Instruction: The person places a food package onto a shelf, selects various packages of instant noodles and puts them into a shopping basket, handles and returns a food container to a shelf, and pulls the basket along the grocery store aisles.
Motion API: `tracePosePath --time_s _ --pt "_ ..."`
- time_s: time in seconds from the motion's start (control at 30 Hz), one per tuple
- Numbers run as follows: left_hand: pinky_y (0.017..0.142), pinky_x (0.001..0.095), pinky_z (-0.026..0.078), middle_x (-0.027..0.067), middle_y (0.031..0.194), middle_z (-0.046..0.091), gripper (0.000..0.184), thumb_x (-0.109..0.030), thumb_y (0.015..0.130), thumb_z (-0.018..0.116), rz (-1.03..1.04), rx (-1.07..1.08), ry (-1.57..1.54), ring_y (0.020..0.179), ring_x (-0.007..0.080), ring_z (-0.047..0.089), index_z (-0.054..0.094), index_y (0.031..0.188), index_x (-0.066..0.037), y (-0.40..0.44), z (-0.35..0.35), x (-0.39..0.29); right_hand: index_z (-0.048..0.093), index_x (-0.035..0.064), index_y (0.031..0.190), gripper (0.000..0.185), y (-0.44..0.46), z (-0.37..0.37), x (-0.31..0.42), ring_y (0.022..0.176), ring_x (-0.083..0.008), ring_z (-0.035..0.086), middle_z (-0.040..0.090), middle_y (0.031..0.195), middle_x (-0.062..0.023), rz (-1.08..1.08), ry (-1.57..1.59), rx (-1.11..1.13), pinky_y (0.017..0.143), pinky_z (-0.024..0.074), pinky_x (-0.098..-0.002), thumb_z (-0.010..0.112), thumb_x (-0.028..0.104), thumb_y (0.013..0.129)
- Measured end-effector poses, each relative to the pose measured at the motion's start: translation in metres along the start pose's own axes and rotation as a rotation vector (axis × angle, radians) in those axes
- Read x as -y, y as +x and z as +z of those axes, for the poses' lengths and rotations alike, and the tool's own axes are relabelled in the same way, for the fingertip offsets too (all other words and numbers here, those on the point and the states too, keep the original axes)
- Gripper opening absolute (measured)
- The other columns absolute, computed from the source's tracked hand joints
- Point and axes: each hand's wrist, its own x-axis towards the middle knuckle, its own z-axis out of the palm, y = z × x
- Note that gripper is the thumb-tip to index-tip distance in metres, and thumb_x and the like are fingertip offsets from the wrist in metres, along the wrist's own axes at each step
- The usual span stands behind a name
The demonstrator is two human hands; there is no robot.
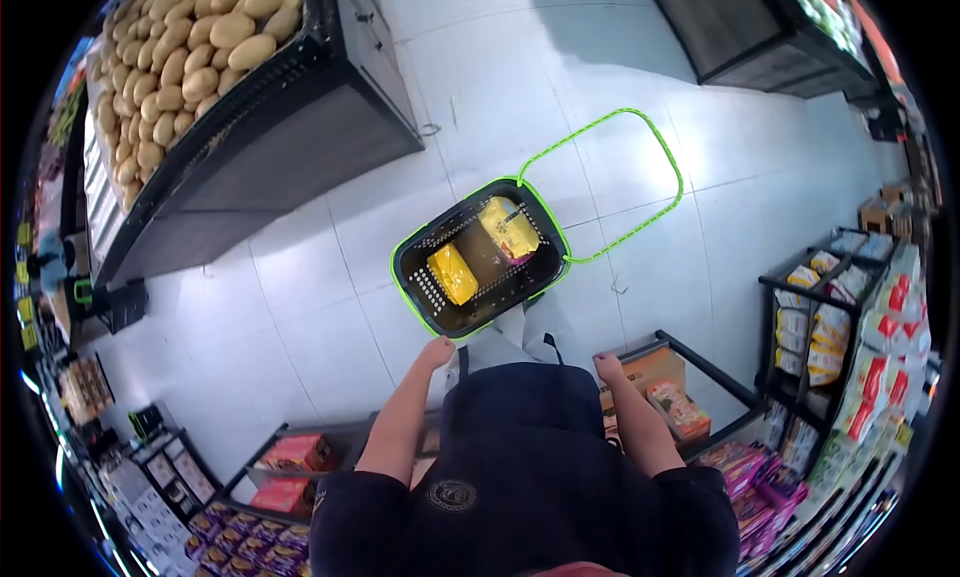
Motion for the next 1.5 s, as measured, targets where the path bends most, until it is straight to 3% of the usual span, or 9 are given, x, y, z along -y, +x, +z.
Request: tracePosePath --time_s 0.17,0.33,0.63,0.7,0.97,1.13,1.33,1.43,1.5 --pt "0.049 0.0367 0.046 0.0121 0.069 0.064 0.027 -0.022 0.079 0.051 -0.024 -0.03 0.034 0.055 0.0205 0.059 0.063 0.072 0.001 0.011 -0.015 0.104 0.063 -0.0002 0.1 0.035 -0.055 0.064 -0.034 0.101 -0.0412 0.057 0.061 0.105 -0.0265 -0.02 0.104 -0.278 0.087 0.0455 -0.0454 0.043 0.027 0.089" --pt "0.056 0.0378 0.048 0.0142 0.074 0.065 0.027 -0.023 0.079 0.051 -0.181 -0.014 0.119 0.064 0.0252 0.062 0.063 0.081 0.001 -0.003 -0.042 0.093 0.061 -0.0044 0.104 0.047 -0.041 0.07 -0.092 0.112 -0.0422 0.05 0.055 0.117 -0.029 0.057 0.043 -0.237 0.094 0.0408 -0.046 0.036 0.032 0.089" --pt "0.05 0.0353 0.047 0.0092 0.073 0.063 0.023 -0.022 0.083 0.049 -0.26 0.136 0.07 0.059 0.0187 0.059 0.062 0.084 -0.003 -0.014 0.055 -0.091 0.062 -0.0045 0.107 0.052 0.017 0.037 -0.211 0.114 -0.0439 0.049 0.056 0.116 -0.0288 0.372 0.559 -0.347 0.098 0.0372 -0.047 0.035 0.034 0.085" --pt "0.061 0.0419 0.05 0.0113 0.084 0.063 0.024 -0.023 0.083 0.051 -0.413 0.196 -0.036 0.069 0.02 0.061 0.06 0.092 -0.004 -0.014 0.095 -0.151 0.062 -0.0056 0.104 0.052 0.005 0.009 -0.24 0.112 -0.0462 0.05 0.058 0.113 -0.0292 0.075 0.369 -0.195 0.094 0.0397 -0.0472 0.034 0.036 0.09" --pt "0.079 0.0397 0.049 0.02 0.093 0.066 0.031 -0.023 0.081 0.054 0.363 0.048 0.377 0.092 0.0313 0.063 0.061 0.099 0.001 0.076 0.183 -0.392 0.065 0.0005 0.077 0.019 -0.026 -0.089 -0.256 0.064 -0.0197 0.063 0.065 0.082 -0.0165 0.421 1.306 -0.36 0.053 0.0484 -0.0351 0.055 0.017 0.08" --pt "0.075 0.0349 0.048 0.0145 0.087 0.065 0.029 -0.023 0.085 0.051 0.297 0.24 0.201 0.083 0.0239 0.063 0.062 0.098 0.0 0.135 0.202 -0.474 0.067 0.0024 0.08 0.022 0.02 -0.05 -0.288 0.062 -0.0203 0.061 0.064 0.072 -0.0112 0.146 0.923 -0.46 0.054 0.0471 -0.0339 0.056 0.021 0.079" --pt "0.066 0.0401 0.049 0.0192 0.088 0.062 0.03 -0.023 0.088 0.044 0.542 0.197 0.698 0.077 0.0293 0.062 0.058 0.098 0.002 0.226 0.238 -0.505 0.067 -0.0001 0.078 0.023 -0.027 -0.131 -0.316 0.06 -0.0208 0.059 0.062 0.066 -0.0099 0.536 1.352 -0.381 0.056 0.0466 -0.0352 0.058 0.021 0.076" --pt "0.075 0.0445 0.048 0.0248 0.1 0.063 0.035 -0.027 0.085 0.047 0.625 0.234 0.818 0.087 0.0366 0.063 0.061 0.097 0.002 0.281 0.233 -0.562 0.055 0.0029 0.066 0.019 -0.017 -0.156 -0.329 0.042 -0.0201 0.051 0.052 0.055 -0.0097 0.515 1.427 -0.359 0.036 0.0364 -0.0357 0.05 0.015 0.079" --pt "0.079 0.0453 0.047 0.026 0.105 0.062 0.037 -0.029 0.082 0.049 0.487 0.252 0.697 0.093 0.0382 0.062 0.062 0.097 0.002 0.306 0.216 -0.634 0.059 0.0047 0.073 0.018 -0.02 -0.173 -0.33 0.053 -0.0221 0.056 0.058 0.065 -0.0083 0.192 0.707 -0.273 0.046 0.0427 -0.0376 0.054 0.019 0.082"
